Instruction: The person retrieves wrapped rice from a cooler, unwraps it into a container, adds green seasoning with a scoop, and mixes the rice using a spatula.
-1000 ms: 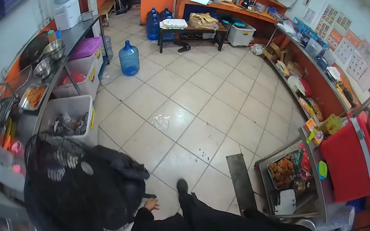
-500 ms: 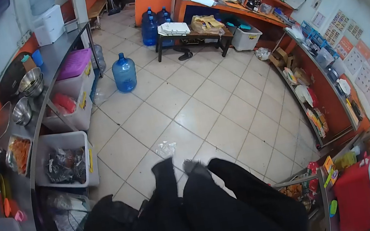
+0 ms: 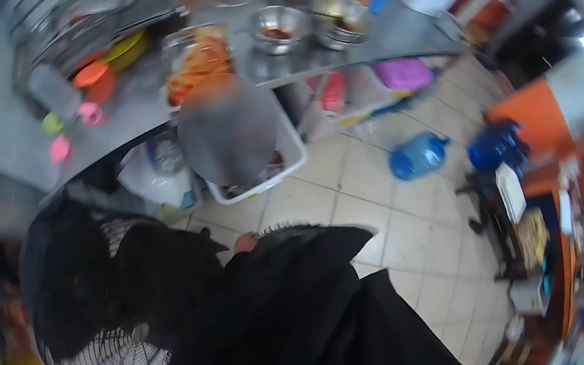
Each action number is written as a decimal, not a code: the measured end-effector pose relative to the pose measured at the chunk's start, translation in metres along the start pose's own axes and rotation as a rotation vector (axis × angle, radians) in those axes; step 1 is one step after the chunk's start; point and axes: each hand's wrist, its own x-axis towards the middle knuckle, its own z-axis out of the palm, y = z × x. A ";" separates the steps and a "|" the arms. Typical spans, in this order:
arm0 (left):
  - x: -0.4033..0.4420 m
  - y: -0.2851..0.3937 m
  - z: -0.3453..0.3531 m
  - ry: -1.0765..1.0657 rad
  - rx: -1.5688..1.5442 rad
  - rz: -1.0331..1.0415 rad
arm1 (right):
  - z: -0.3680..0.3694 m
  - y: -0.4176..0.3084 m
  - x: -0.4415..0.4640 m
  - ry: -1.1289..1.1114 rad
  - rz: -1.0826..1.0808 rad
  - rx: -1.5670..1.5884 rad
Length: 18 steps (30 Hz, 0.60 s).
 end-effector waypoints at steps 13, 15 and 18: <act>-0.100 0.012 0.020 0.361 -0.163 -0.728 | -0.231 -0.190 0.253 -0.119 -0.379 -0.798; -0.121 0.030 0.044 0.458 -0.229 -0.868 | -0.250 -0.257 0.284 -0.092 -0.494 -0.973; -0.134 0.054 0.080 0.615 -0.334 -1.066 | -0.241 -0.361 0.310 -0.065 -0.659 -1.158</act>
